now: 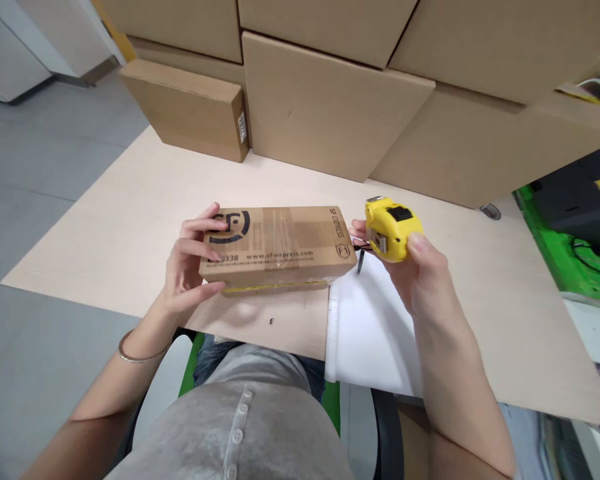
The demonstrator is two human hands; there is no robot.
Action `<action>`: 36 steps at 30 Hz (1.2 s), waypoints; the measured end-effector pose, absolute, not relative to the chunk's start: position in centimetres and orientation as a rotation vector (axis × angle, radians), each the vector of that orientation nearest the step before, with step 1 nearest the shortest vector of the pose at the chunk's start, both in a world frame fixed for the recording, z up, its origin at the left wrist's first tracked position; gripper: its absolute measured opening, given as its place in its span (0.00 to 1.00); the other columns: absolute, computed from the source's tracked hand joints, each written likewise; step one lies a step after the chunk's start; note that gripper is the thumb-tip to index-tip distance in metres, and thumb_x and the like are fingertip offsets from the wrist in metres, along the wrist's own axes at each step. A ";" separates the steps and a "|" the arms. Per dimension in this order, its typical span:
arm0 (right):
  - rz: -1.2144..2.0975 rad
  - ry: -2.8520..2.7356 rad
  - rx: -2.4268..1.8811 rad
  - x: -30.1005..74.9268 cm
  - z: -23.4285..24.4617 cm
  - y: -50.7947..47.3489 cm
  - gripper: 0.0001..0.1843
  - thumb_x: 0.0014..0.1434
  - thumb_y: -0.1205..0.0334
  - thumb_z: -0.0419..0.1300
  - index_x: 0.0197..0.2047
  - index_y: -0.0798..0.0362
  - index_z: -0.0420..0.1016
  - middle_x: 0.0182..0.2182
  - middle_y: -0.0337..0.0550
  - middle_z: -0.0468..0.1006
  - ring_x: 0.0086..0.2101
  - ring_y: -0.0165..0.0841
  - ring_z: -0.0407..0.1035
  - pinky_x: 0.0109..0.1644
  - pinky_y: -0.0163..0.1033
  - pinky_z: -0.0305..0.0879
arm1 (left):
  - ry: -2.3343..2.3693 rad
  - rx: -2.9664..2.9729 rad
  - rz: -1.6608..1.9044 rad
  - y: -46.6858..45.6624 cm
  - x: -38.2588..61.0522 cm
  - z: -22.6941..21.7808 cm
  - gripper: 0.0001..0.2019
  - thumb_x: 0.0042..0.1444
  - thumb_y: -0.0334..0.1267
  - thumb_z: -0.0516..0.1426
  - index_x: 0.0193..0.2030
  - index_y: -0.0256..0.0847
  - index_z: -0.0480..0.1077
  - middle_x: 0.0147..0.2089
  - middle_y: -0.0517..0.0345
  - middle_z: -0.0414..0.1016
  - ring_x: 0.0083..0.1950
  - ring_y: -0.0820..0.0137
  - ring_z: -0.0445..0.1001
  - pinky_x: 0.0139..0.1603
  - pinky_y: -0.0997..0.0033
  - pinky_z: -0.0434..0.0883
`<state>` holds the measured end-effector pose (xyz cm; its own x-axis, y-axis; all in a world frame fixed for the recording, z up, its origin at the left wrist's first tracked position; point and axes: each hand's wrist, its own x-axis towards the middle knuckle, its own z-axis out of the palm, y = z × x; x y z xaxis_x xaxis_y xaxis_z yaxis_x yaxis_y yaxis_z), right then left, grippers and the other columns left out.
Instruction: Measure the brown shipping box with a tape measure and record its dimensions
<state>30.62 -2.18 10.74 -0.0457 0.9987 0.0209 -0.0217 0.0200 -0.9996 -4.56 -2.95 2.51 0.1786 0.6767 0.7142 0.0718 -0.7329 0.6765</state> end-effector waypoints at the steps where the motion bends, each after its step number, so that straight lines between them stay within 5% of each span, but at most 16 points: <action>1: 1.222 -1.225 -1.148 30.7 11.0 -2.0 0.22 0.56 0.42 0.66 0.51 0.41 0.84 0.50 0.46 0.86 0.47 0.48 0.80 0.50 0.54 0.78 | 0.677 1.970 1.568 -3.1 -4.5 2.4 0.17 0.53 0.50 0.71 0.46 0.50 0.76 0.60 0.49 0.78 0.79 0.42 0.63 0.81 0.29 0.54; 4: 1.232 -1.187 -1.109 30.5 12.4 -1.5 0.20 0.55 0.46 0.65 0.48 0.42 0.84 0.53 0.47 0.85 0.36 0.40 0.77 0.33 0.47 0.70 | 0.652 1.866 1.626 -2.9 -3.7 2.2 0.18 0.57 0.58 0.66 0.46 0.49 0.78 0.55 0.48 0.80 0.77 0.42 0.66 0.79 0.31 0.57; 7: 1.364 -1.175 -1.068 28.8 14.2 -0.8 0.16 0.50 0.49 0.70 0.42 0.44 0.84 0.47 0.47 0.85 0.30 0.33 0.70 0.27 0.44 0.60 | 0.742 1.544 1.716 -1.9 -2.9 1.9 0.24 0.60 0.63 0.62 0.55 0.51 0.78 0.63 0.51 0.78 0.78 0.45 0.64 0.80 0.38 0.59; 12: 1.736 -1.454 -1.047 22.2 16.2 1.0 0.22 0.47 0.47 0.77 0.39 0.49 0.76 0.29 0.38 0.72 0.24 0.28 0.57 0.23 0.37 0.48 | 0.746 1.263 1.487 -0.6 -2.5 1.4 0.36 0.54 0.52 0.67 0.70 0.54 0.69 0.74 0.55 0.70 0.81 0.45 0.58 0.80 0.45 0.60; 18: 1.425 -1.942 -0.903 15.1 15.5 2.6 0.20 0.57 0.53 0.74 0.40 0.47 0.66 0.32 0.34 0.73 0.33 0.30 0.66 0.34 0.36 0.63 | 0.789 1.120 1.390 -0.8 -2.1 1.9 0.31 0.51 0.41 0.64 0.65 0.47 0.71 0.66 0.53 0.76 0.71 0.49 0.71 0.72 0.49 0.70; 23: 1.160 -2.140 -0.909 14.0 14.0 2.7 0.19 0.58 0.57 0.72 0.34 0.47 0.62 0.30 0.32 0.71 0.33 0.31 0.65 0.37 0.39 0.63 | 0.848 1.175 1.481 -0.8 -1.7 2.5 0.18 0.51 0.43 0.65 0.49 0.45 0.74 0.53 0.54 0.79 0.64 0.51 0.75 0.67 0.52 0.74; 29: 1.058 -2.097 -1.073 17.1 13.7 2.4 0.21 0.56 0.51 0.74 0.32 0.45 0.63 0.27 0.32 0.70 0.29 0.33 0.64 0.33 0.40 0.60 | 0.793 1.163 1.458 -1.3 -1.2 3.3 0.35 0.52 0.47 0.65 0.69 0.53 0.70 0.52 0.57 0.79 0.58 0.52 0.78 0.61 0.54 0.76; 36: 1.063 -2.049 -1.082 17.4 13.4 2.3 0.23 0.54 0.50 0.76 0.31 0.46 0.64 0.27 0.32 0.71 0.29 0.32 0.64 0.34 0.40 0.61 | 0.864 1.021 1.508 -0.8 -0.3 3.7 0.24 0.63 0.56 0.58 0.61 0.46 0.75 0.46 0.54 0.80 0.51 0.56 0.79 0.56 0.56 0.75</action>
